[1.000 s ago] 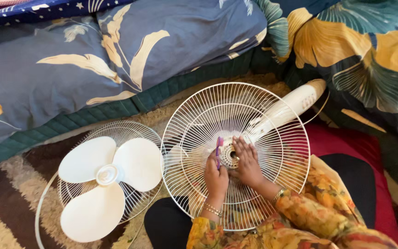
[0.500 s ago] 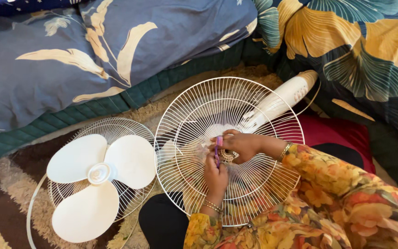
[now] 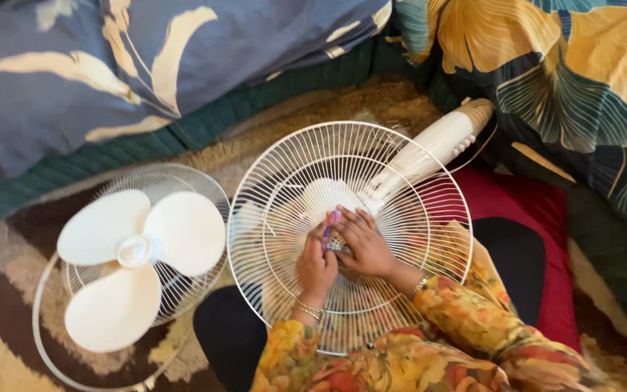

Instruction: The person disassembles a white pedestal fan, removing the front grille, fan blades, and rear grille. They then use a toothbrush to clean the fan blades, the motor housing, and the fan stand. The person sits on the floor during the task.

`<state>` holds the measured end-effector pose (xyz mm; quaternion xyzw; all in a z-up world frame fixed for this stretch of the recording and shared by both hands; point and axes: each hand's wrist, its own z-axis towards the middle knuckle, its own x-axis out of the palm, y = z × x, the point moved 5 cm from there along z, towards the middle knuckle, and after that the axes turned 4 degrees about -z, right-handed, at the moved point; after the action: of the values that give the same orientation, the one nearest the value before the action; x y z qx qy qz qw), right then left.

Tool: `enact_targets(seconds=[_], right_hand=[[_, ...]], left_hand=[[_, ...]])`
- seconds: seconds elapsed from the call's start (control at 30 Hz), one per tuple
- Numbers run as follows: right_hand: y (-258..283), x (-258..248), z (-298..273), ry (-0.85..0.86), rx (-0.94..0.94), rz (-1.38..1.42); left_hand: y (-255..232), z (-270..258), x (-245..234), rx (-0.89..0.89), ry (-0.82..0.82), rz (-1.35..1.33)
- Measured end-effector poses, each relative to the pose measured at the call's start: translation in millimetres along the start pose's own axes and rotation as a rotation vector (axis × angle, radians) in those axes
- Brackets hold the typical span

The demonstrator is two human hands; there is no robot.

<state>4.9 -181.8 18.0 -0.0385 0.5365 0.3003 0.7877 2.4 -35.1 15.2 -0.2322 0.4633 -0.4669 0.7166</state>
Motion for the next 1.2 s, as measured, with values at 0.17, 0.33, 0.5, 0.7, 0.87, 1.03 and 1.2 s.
enact_targets(seconds=[0.17,0.33,0.5,0.7,0.87,1.03,1.2], right_hand=[[-6.6,11.5,-11.3,-0.064,-0.028,0.068],[-10.8,21.9,-17.8,-0.207,-0.018,0.283],[-15.9,19.1,-27.0,-0.205,0.250,1.072],[-43.1,25.0,-25.0,-0.214,0.378,1.846],[-47.6,19.2,-17.7,-0.017,0.345,2.270],[-33.0,29.3,-22.9,0.148,0.408,2.301],[-15.6,30.5,-26.8,0.404,0.276,2.360]], left_hand=[[3.2,-9.9,0.9,-0.007,-0.026,-0.004],[-9.3,-30.7,3.3,-0.182,0.009,-0.050],[-15.1,-37.1,14.4,-0.227,-0.100,-0.119],[16.4,-36.9,23.8,-0.349,-0.052,-0.230],[31.7,-47.5,33.2,-0.439,0.068,-0.622],[31.9,-67.0,30.9,-0.654,0.371,-0.663],[46.2,-80.1,-0.2,-0.744,0.453,-0.616]])
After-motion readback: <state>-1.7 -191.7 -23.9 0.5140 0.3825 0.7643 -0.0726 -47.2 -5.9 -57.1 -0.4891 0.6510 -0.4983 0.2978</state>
